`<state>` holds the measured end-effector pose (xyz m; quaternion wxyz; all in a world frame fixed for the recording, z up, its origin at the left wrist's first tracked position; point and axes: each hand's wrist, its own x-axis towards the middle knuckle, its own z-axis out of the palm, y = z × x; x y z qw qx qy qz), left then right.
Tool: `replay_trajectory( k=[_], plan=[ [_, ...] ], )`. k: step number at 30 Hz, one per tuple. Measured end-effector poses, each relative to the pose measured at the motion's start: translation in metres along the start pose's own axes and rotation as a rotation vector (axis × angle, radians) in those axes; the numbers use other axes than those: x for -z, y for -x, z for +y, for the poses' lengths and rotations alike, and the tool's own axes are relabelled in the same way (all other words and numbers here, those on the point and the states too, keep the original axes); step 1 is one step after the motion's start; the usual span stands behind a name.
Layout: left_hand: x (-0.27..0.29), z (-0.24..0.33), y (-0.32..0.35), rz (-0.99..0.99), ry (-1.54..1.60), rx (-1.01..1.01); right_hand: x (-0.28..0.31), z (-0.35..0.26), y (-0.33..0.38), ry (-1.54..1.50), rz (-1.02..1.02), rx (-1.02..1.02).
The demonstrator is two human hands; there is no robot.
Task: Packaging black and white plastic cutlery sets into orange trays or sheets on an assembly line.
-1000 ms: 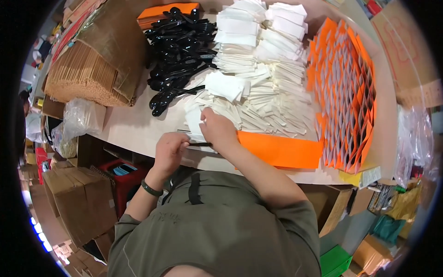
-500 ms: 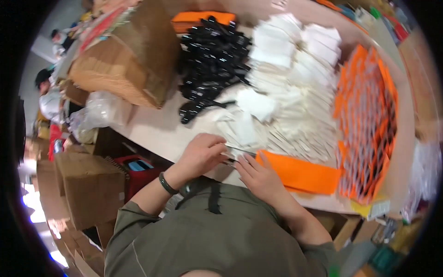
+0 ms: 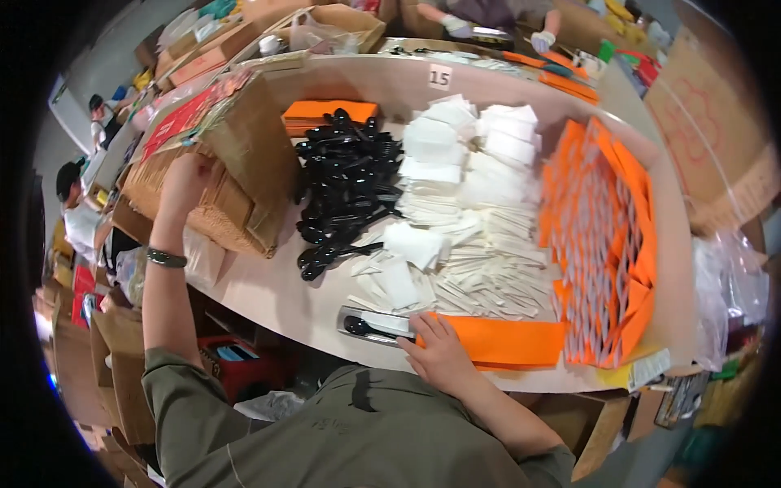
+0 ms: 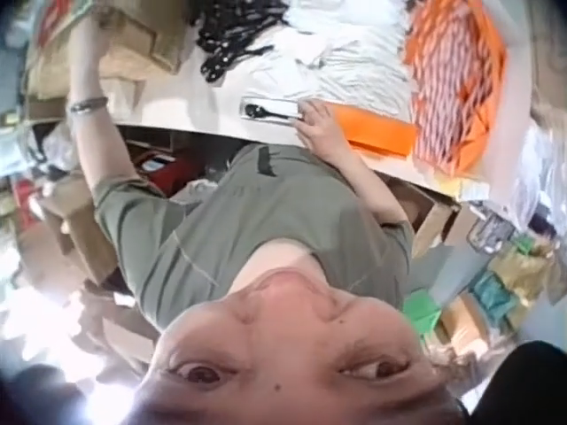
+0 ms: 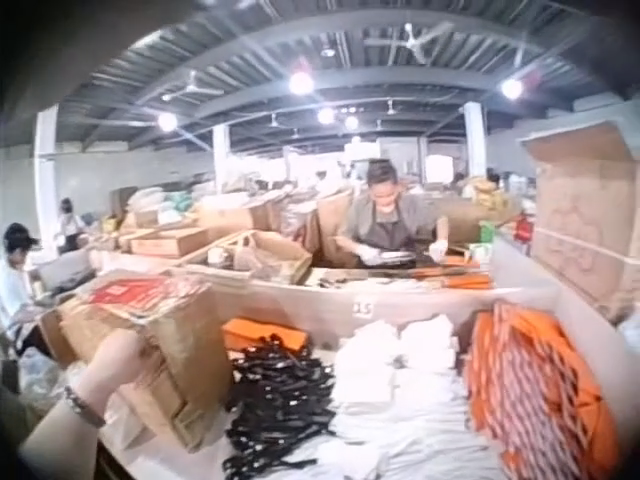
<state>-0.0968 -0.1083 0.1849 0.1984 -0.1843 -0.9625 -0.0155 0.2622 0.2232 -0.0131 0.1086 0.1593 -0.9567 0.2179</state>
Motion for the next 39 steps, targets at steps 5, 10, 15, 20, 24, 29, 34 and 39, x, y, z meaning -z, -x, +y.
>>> replay_trajectory(
  k=[5, 10, 15, 20, 24, 29, 34, 39],
  plan=[
    [0.01, -0.044, -0.01, 0.102, -0.064, -0.084, -0.003, 0.017, 0.007, -0.135, 0.011, 0.017],
    [0.007, -0.053, 0.102, 0.223, 0.637, 0.399, 0.018, 0.015, 0.002, -0.129, -0.045, -0.04],
    [-0.097, 0.046, 0.239, -0.28, 1.224, 0.538, 0.021, 0.011, -0.002, -0.092, -0.127, -0.059],
    [-0.103, 0.095, 0.218, -0.634, 0.862, -0.094, 0.02, 0.01, 0.001, -0.036, -0.15, -0.044],
    [-0.104, 0.136, 0.208, -0.642, 0.947, -0.057, 0.007, -0.002, -0.007, -0.077, -0.05, -0.046],
    [-0.094, 0.201, 0.216, -0.423, 0.757, -0.094, 0.003, -0.016, -0.021, -0.037, -0.071, -0.113],
    [-0.101, 0.221, 0.218, -0.642, 0.945, 0.046, 0.005, -0.011, -0.02, -0.016, -0.054, -0.168],
    [-0.083, 0.233, 0.228, -0.88, 1.338, -0.193, -0.007, -0.005, -0.007, -0.135, 0.119, -0.112]
  ],
)
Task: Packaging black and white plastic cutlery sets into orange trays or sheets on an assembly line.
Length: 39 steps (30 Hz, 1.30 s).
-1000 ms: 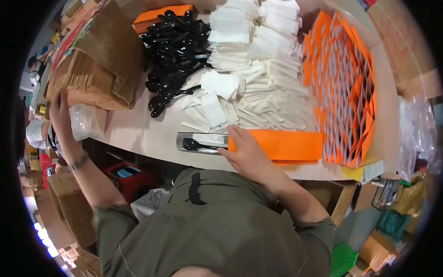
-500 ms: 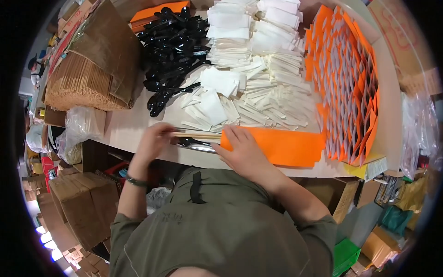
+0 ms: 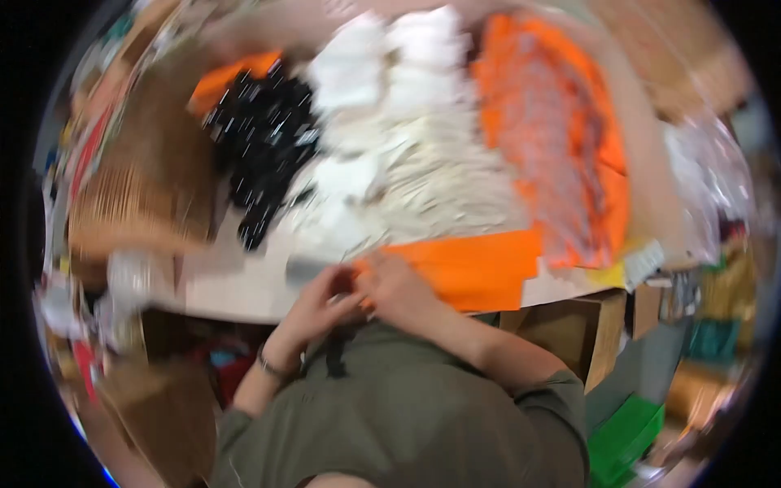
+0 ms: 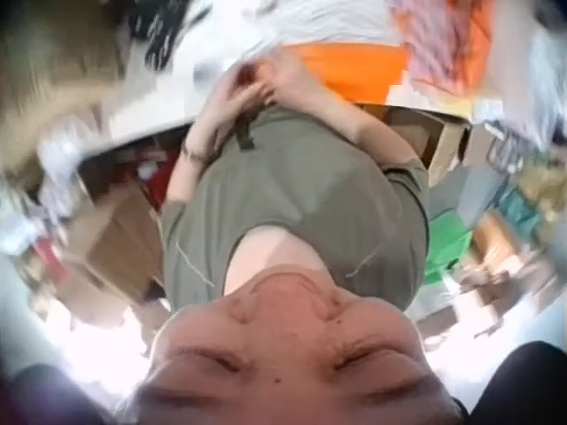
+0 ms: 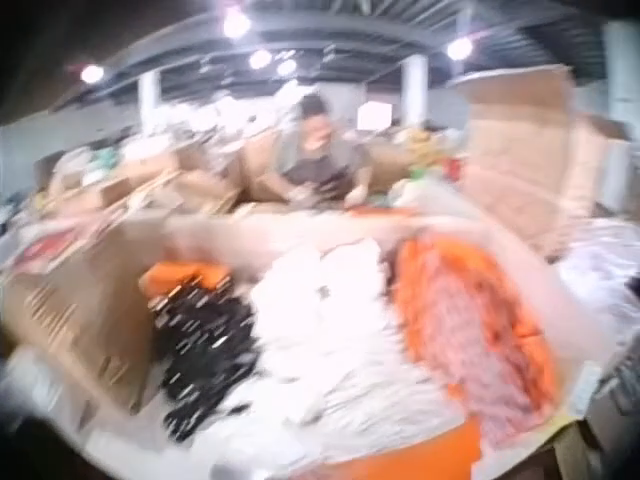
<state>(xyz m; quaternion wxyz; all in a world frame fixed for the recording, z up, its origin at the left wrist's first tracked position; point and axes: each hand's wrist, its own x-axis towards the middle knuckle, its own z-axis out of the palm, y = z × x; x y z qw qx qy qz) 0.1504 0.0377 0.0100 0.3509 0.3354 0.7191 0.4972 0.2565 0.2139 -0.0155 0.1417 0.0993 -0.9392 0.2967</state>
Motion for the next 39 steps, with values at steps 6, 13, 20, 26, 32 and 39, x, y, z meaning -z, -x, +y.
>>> replay_trajectory(
  k=[6, 13, 20, 26, 32, 39],
  plan=[
    [0.045, -0.029, 0.02, 0.262, -1.083, -0.478, 0.003, -0.03, -0.026, 0.047, 0.071, 0.26],
    [0.063, 0.059, -0.03, 0.702, -0.853, -0.624, 0.165, -0.023, -0.103, 0.493, 0.105, 0.512],
    [0.071, 0.074, -0.046, 0.514, -0.378, -0.11, 0.309, 0.09, -0.074, 0.654, 0.205, -0.049],
    [0.006, 0.006, 0.002, -0.243, 0.079, 0.211, 0.129, 0.071, 0.025, -0.109, -0.375, -0.313],
    [-0.017, 0.024, 0.003, -0.255, 0.07, -0.131, 0.044, 0.025, -0.004, 0.135, -0.16, 0.095],
    [0.02, -0.031, 0.042, 0.359, -0.646, 0.094, 0.028, -0.003, -0.025, 0.144, -0.37, -0.64]
  ],
)
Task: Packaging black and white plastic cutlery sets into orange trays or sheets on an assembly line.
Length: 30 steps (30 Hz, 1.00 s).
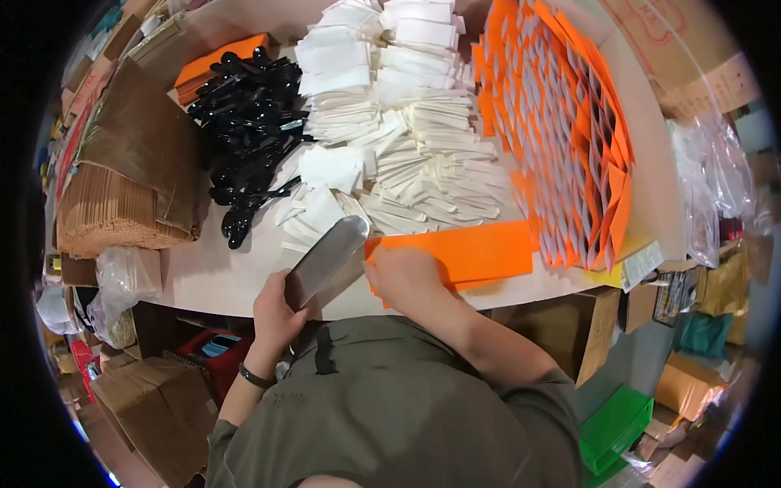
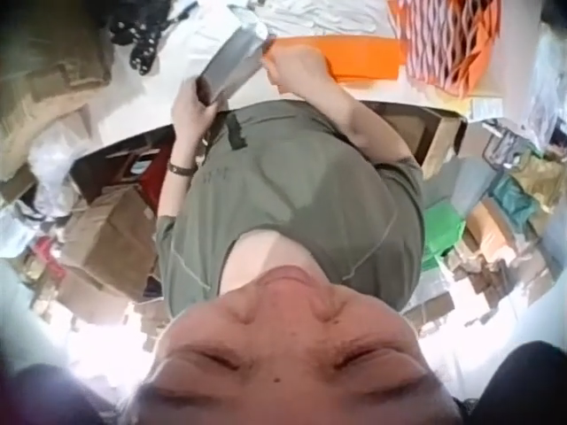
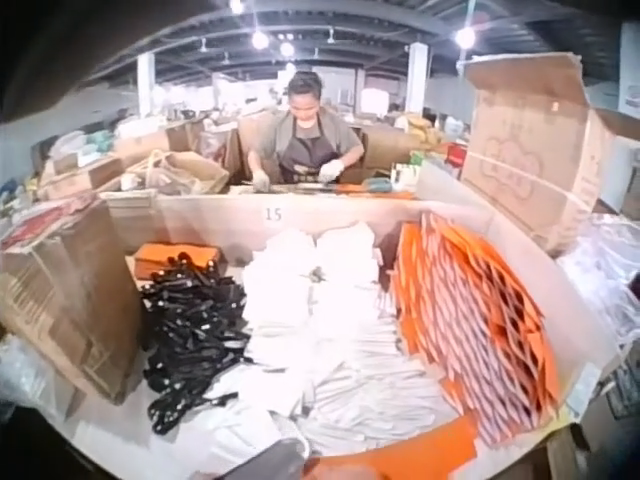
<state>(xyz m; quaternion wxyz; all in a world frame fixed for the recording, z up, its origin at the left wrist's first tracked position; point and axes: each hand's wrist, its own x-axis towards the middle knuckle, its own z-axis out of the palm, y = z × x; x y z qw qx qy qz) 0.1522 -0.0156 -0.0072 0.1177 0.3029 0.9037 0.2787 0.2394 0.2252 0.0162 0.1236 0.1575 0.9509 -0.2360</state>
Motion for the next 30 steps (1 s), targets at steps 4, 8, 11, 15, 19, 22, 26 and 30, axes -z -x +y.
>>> replay_trajectory(
  k=[4, 8, 11, 15, 19, 22, 26, 30],
  plan=[
    [0.008, 0.001, 0.007, -0.007, -0.027, -0.054, -0.018, -0.001, -0.011, 0.03, 0.108, 0.051],
    [0.038, -0.006, 0.003, -0.196, -0.112, -0.118, -0.024, 0.001, -0.018, -0.143, 0.11, 0.005],
    [0.038, 0.002, -0.01, -0.298, -0.157, -0.159, -0.027, -0.013, -0.016, -0.219, 0.098, 0.034],
    [0.019, 0.012, -0.037, -0.3, -0.079, -0.325, 0.002, -0.013, -0.044, -0.079, 0.123, 0.338],
    [0.01, 0.003, -0.041, -0.174, -0.039, -0.475, 0.043, 0.058, -0.134, 0.054, 0.672, 0.342],
    [0.017, -0.003, -0.039, -0.09, 0.026, -0.509, 0.056, 0.09, -0.134, 0.367, 0.742, 0.485],
    [0.033, -0.039, -0.022, 0.18, -0.011, -0.203, 0.075, 0.07, -0.08, 0.402, 0.674, 0.23],
    [0.053, -0.057, -0.063, 0.313, -0.101, -0.109, 0.036, 0.018, -0.065, -0.133, 0.381, 0.159]
  ],
)
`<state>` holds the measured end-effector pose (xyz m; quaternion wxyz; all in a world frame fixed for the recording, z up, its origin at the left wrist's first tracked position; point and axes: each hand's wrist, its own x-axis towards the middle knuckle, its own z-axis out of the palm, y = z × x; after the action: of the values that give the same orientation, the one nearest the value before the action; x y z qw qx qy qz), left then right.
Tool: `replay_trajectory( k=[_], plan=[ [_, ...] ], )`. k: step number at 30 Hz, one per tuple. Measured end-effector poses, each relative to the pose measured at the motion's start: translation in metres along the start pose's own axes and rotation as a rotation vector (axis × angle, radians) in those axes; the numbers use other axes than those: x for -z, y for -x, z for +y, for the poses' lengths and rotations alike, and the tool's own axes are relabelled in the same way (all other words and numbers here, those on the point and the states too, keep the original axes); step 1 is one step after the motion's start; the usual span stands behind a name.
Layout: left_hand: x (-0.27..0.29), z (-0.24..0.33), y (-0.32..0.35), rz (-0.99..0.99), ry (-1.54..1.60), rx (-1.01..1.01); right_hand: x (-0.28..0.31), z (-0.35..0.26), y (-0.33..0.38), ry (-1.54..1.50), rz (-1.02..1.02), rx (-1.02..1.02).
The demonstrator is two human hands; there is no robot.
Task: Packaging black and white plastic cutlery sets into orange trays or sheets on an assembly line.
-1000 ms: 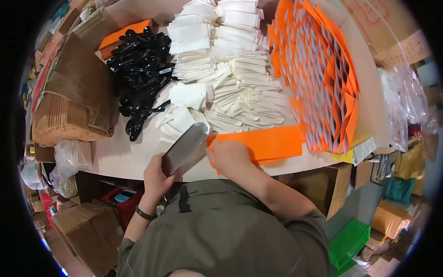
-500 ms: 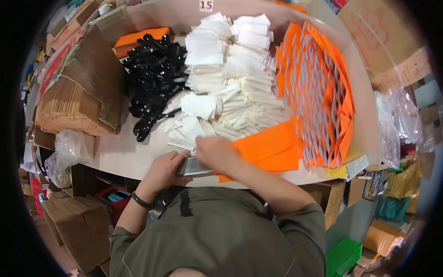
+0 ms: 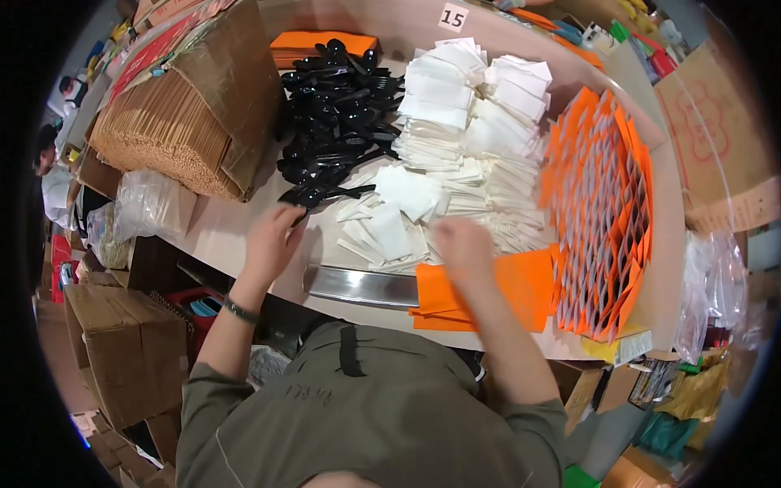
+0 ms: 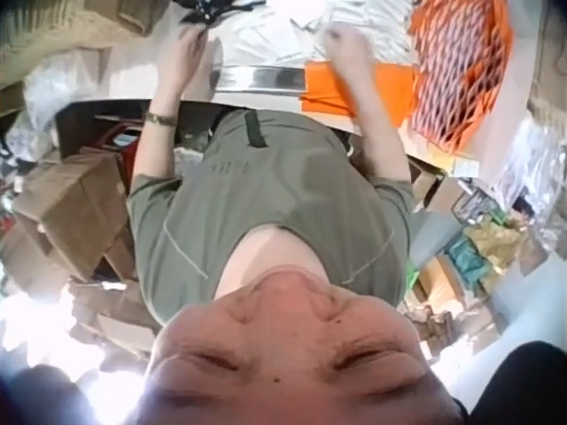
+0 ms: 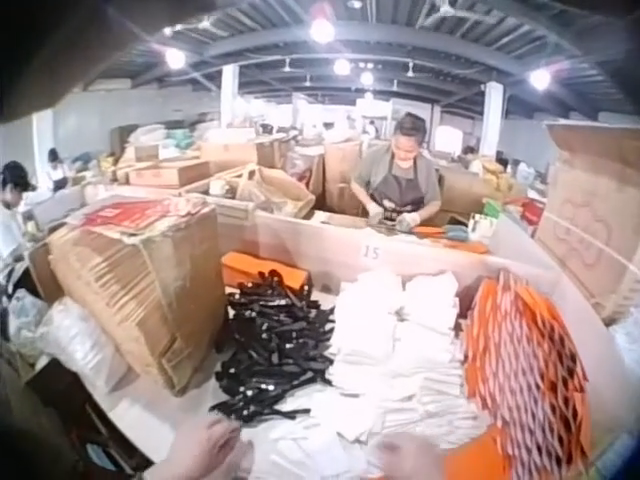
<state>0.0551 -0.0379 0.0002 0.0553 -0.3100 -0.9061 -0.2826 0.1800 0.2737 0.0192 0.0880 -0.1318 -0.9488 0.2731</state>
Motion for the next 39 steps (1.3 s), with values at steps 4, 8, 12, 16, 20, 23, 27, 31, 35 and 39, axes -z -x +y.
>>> replay_trajectory(
  k=[4, 8, 12, 16, 20, 23, 27, 31, 35, 39],
  plan=[
    [-0.021, 0.004, -0.046, -0.012, -0.062, -0.036, -0.072, -0.034, 0.001, 0.224, -0.103, 0.184],
    [-0.022, 0.003, -0.054, -0.093, -0.179, -0.088, -0.075, -0.033, -0.009, 0.276, -0.106, 0.104],
    [-0.02, -0.005, -0.048, -0.047, -0.098, -0.089, -0.042, -0.032, -0.017, 0.028, -0.084, 0.217],
    [-0.013, 0.01, -0.035, 0.047, 0.183, 0.071, -0.013, -0.039, -0.003, -0.066, -0.305, 0.565],
    [-0.015, 0.024, 0.004, 0.101, 0.391, 0.097, -0.017, -0.039, 0.02, 0.113, -0.511, 0.583],
    [-0.023, 0.041, 0.026, 0.078, 0.562, 0.185, -0.027, -0.041, 0.03, 0.019, -0.478, 0.51],
    [-0.035, 0.06, 0.036, -0.076, 0.713, 0.274, -0.021, -0.036, 0.038, -0.023, -0.425, 0.535],
    [-0.045, 0.05, 0.052, -0.082, 0.666, 0.236, 0.016, 0.006, 0.05, -0.027, -0.297, 0.633],
    [-0.052, 0.058, 0.045, -0.121, 0.845, 0.271, -0.018, 0.031, 0.092, -0.137, -0.134, 0.372],
    [-0.045, 0.049, 0.044, -0.135, 0.632, 0.1, -0.021, 0.016, 0.092, -0.083, -0.044, 0.318]
  ],
)
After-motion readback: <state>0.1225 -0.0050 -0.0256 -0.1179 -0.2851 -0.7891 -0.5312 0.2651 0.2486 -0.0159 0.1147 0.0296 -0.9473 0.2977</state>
